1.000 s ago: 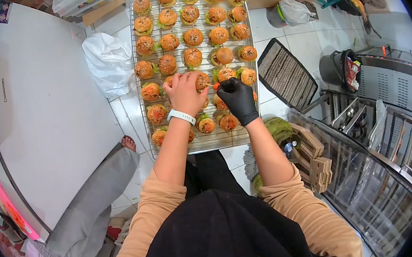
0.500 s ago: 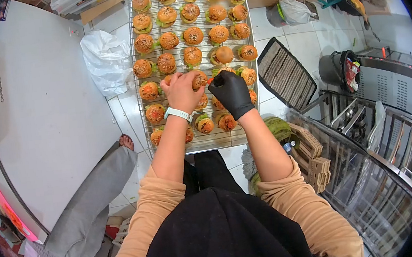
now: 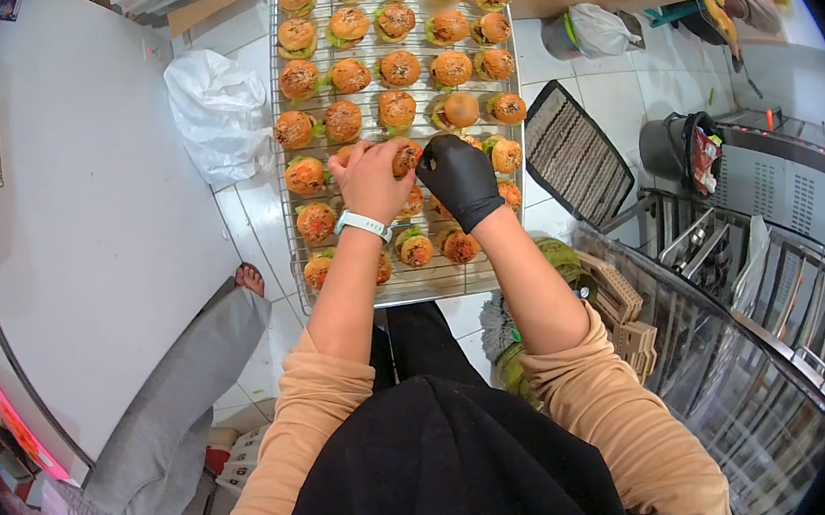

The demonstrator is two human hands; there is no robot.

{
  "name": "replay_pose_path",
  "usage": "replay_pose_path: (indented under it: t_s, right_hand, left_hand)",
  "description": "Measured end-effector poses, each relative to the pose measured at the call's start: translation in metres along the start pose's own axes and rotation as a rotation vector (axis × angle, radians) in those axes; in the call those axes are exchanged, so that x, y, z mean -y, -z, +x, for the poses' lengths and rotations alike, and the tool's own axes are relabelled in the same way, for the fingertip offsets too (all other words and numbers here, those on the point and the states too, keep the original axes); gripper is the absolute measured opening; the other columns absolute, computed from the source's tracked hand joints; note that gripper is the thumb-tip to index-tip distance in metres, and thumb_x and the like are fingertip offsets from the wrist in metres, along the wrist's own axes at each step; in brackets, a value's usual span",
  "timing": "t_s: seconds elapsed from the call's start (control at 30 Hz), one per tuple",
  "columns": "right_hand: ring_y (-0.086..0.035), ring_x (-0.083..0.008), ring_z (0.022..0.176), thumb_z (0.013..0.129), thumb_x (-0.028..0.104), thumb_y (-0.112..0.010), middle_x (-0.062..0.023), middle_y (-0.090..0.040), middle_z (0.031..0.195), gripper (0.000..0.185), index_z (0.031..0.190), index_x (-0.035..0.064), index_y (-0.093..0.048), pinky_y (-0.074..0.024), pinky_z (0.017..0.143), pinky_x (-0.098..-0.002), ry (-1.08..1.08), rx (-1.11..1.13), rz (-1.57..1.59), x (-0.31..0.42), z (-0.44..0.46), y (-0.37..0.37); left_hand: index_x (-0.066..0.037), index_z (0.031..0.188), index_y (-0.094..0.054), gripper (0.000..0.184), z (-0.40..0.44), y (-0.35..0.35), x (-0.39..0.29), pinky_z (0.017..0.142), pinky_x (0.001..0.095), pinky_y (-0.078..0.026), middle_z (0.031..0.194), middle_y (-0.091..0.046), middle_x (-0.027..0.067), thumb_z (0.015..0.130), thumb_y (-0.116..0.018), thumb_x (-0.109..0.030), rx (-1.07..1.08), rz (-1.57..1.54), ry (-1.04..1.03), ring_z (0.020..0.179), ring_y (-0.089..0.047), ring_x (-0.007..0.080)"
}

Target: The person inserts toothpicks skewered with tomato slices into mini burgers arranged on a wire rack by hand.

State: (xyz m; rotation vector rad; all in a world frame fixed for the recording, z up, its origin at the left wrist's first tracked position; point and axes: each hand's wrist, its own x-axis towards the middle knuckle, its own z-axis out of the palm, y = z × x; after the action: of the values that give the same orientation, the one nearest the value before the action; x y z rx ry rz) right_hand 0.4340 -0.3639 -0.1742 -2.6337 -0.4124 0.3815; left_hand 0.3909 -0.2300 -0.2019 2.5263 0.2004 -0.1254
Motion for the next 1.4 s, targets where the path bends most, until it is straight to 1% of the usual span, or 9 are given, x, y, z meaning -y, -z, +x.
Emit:
replay_pose_path:
  t_s: [0.2, 0.27, 0.47, 0.57, 0.67, 1.07, 1.17, 1.27, 1.4]
  right_hand:
    - [-0.062, -0.0325, 0.074, 0.077, 0.017, -0.064, -0.0148, -0.063, 0.082, 0.012, 0.082, 0.0059, -0.066, -0.0509, 0.068, -0.0406, 0.223, -0.035, -0.180, -0.006, 0.004, -0.017]
    - [-0.062, -0.0325, 0.076, 0.077, 0.016, -0.064, -0.0146, -0.064, 0.085, 0.011, 0.084, 0.0062, -0.065, -0.0504, 0.070, -0.0411, 0.300, -0.053, -0.229, -0.008, 0.004, -0.021]
    - [-0.062, -0.0335, 0.081, 0.075, 0.014, -0.067, -0.0149, -0.066, 0.092, 0.017, 0.089, 0.0047, -0.066, -0.0499, 0.073, -0.0427, 0.237, -0.086, 0.014, -0.002, 0.001, -0.007]
    - [-0.060, -0.0316, 0.083, 0.076, 0.015, -0.062, -0.0140, -0.064, 0.090, 0.016, 0.086, 0.0038, -0.064, -0.0469, 0.077, -0.0426, 0.271, -0.190, 0.046, -0.007, -0.005, -0.011]
    - [-0.060, -0.0312, 0.083, 0.076, 0.016, -0.063, -0.0137, -0.063, 0.087, 0.014, 0.085, 0.0043, -0.064, -0.0462, 0.076, -0.0428, 0.239, -0.116, 0.022, -0.006, -0.005, -0.014]
    - [-0.061, -0.0310, 0.086, 0.077, 0.015, -0.066, -0.0124, -0.066, 0.096, 0.017, 0.091, 0.0060, -0.067, -0.0471, 0.078, -0.0405, 0.219, -0.002, -0.118, -0.012, 0.007, -0.026]
    - [-0.062, -0.0320, 0.090, 0.074, 0.013, -0.067, -0.0141, -0.066, 0.101, 0.022, 0.094, 0.0052, -0.067, -0.0484, 0.081, -0.0409, 0.208, -0.038, -0.007, -0.008, 0.003, -0.014]
    - [-0.061, -0.0344, 0.088, 0.070, 0.013, -0.067, -0.0171, -0.066, 0.094, 0.025, 0.092, 0.0021, -0.067, -0.0470, 0.082, -0.0426, 0.175, -0.206, 0.100, -0.013, -0.006, -0.009]
    - [-0.062, -0.0359, 0.087, 0.070, 0.011, -0.067, -0.0187, -0.066, 0.094, 0.024, 0.093, 0.0029, -0.069, -0.0485, 0.081, -0.0426, 0.090, -0.171, 0.147, -0.010, -0.010, -0.001]
  left_hand:
    - [-0.024, 0.114, -0.064, 0.053, 0.000, -0.002, 0.002, 0.095, 0.0533, -0.024, 0.103, -0.067, 0.0035, 0.063, -0.075, -0.017, 0.010, -0.028, 0.009, 0.112, -0.052, 0.0219]
    - [-0.023, 0.111, -0.064, 0.047, 0.000, 0.002, -0.001, 0.096, 0.0527, -0.024, 0.102, -0.067, 0.0023, 0.066, -0.075, -0.019, 0.014, -0.012, 0.018, 0.111, -0.053, 0.0207]
    - [-0.024, 0.111, -0.065, 0.047, -0.001, 0.002, 0.001, 0.096, 0.0519, -0.023, 0.102, -0.067, 0.0036, 0.066, -0.075, -0.018, 0.005, -0.015, 0.012, 0.112, -0.052, 0.0222]
    - [-0.025, 0.112, -0.065, 0.048, -0.001, 0.002, 0.001, 0.095, 0.0519, -0.023, 0.101, -0.067, 0.0048, 0.065, -0.075, -0.018, 0.014, -0.026, 0.012, 0.113, -0.052, 0.0234]
    - [-0.025, 0.112, -0.065, 0.047, 0.000, 0.003, 0.001, 0.095, 0.0526, -0.023, 0.101, -0.067, 0.0049, 0.066, -0.075, -0.020, 0.019, -0.031, 0.016, 0.113, -0.052, 0.0237]
    - [-0.024, 0.113, -0.064, 0.046, 0.001, 0.003, 0.002, 0.095, 0.0544, -0.023, 0.102, -0.067, 0.0040, 0.068, -0.075, -0.021, 0.037, -0.015, 0.018, 0.115, -0.051, 0.0232]
    - [-0.023, 0.112, -0.065, 0.044, 0.001, 0.002, 0.001, 0.096, 0.0536, -0.023, 0.103, -0.068, 0.0038, 0.069, -0.076, -0.023, 0.017, -0.035, 0.021, 0.115, -0.051, 0.0228]
    - [-0.022, 0.114, -0.064, 0.046, -0.001, 0.003, 0.002, 0.096, 0.0529, -0.022, 0.104, -0.067, 0.0041, 0.070, -0.076, -0.027, 0.029, -0.036, 0.019, 0.115, -0.051, 0.0229]
    - [-0.020, 0.119, -0.060, 0.052, -0.005, 0.005, 0.004, 0.096, 0.0534, -0.023, 0.108, -0.066, 0.0048, 0.071, -0.076, -0.031, -0.024, -0.047, -0.012, 0.115, -0.050, 0.0229]
